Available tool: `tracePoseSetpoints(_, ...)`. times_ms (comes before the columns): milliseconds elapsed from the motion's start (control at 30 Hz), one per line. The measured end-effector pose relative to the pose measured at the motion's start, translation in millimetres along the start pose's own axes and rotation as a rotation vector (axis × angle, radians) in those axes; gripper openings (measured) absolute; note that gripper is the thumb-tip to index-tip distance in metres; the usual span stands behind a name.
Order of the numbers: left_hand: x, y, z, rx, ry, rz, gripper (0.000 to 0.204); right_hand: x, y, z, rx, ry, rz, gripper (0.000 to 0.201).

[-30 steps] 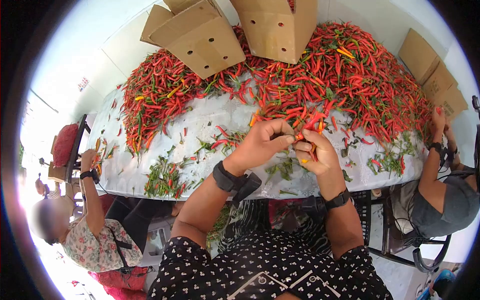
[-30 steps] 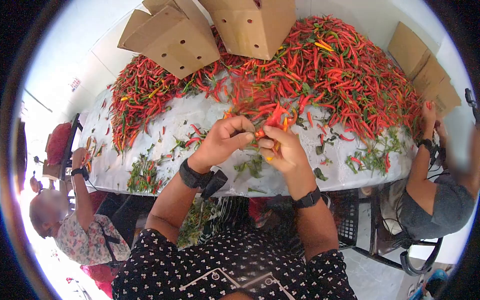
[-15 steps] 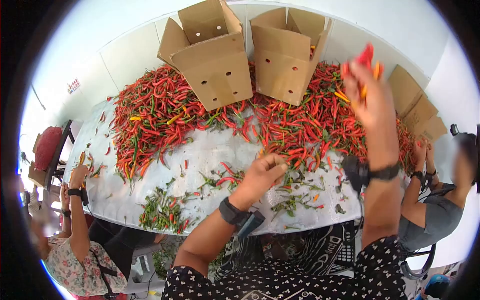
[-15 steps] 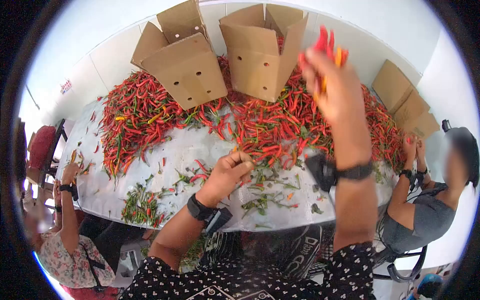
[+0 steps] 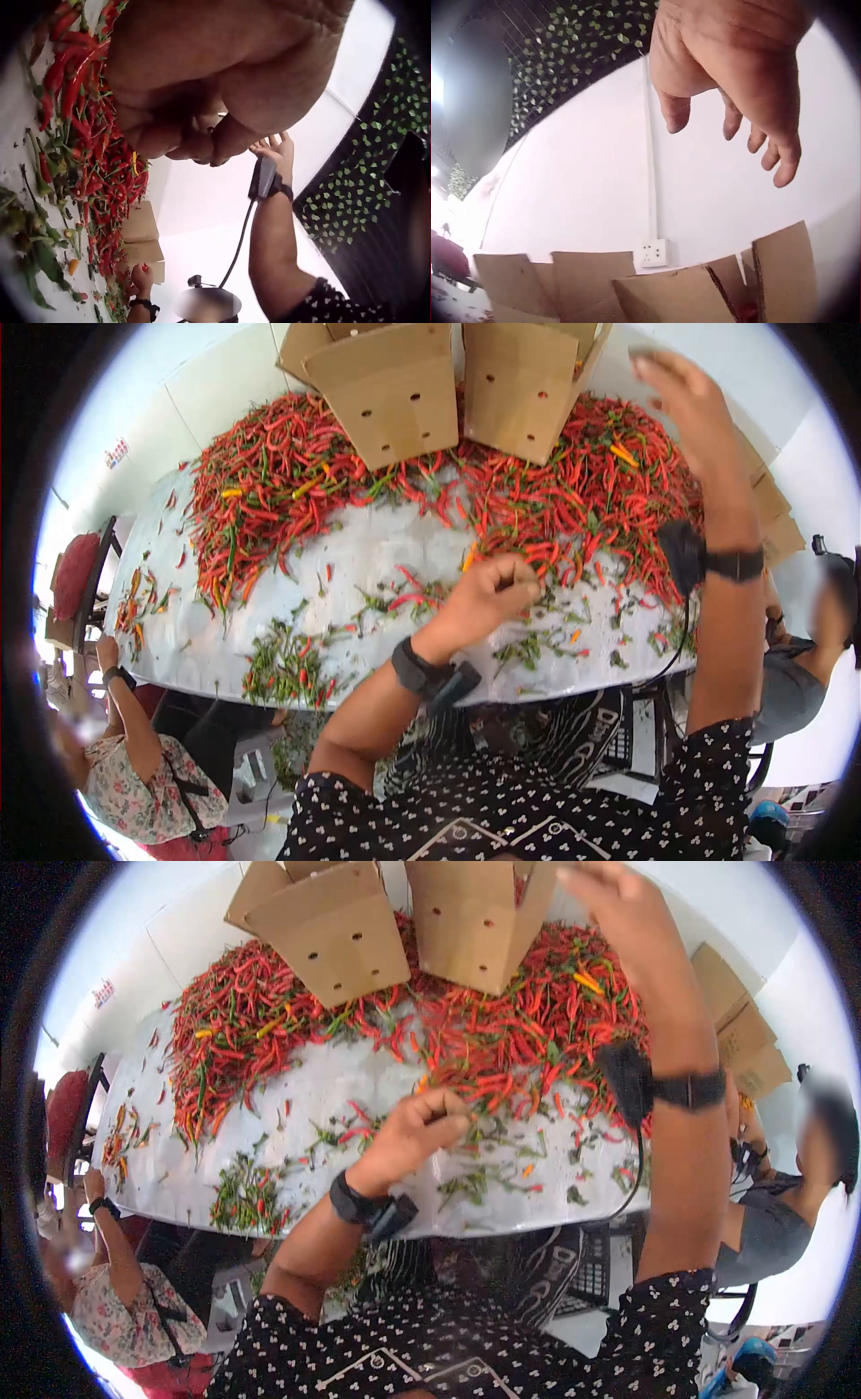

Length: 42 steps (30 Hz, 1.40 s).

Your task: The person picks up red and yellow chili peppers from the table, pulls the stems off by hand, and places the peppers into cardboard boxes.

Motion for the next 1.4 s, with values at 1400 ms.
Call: tracePoseSetpoints(1400, 14, -9, 3, 0.018, 0.043, 0.913, 0.023, 101, 55, -246, -0.404, 0.750, 0.509, 0.014)
Point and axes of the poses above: each hand's wrist, its own z-axis towards the middle knuckle, its own y-axis out of the palm, x = y × z, the point moved 4 cm from there along z, towards the middle knuckle, and after that the axes turned 15 degrees about x, right-handed, at the moved point
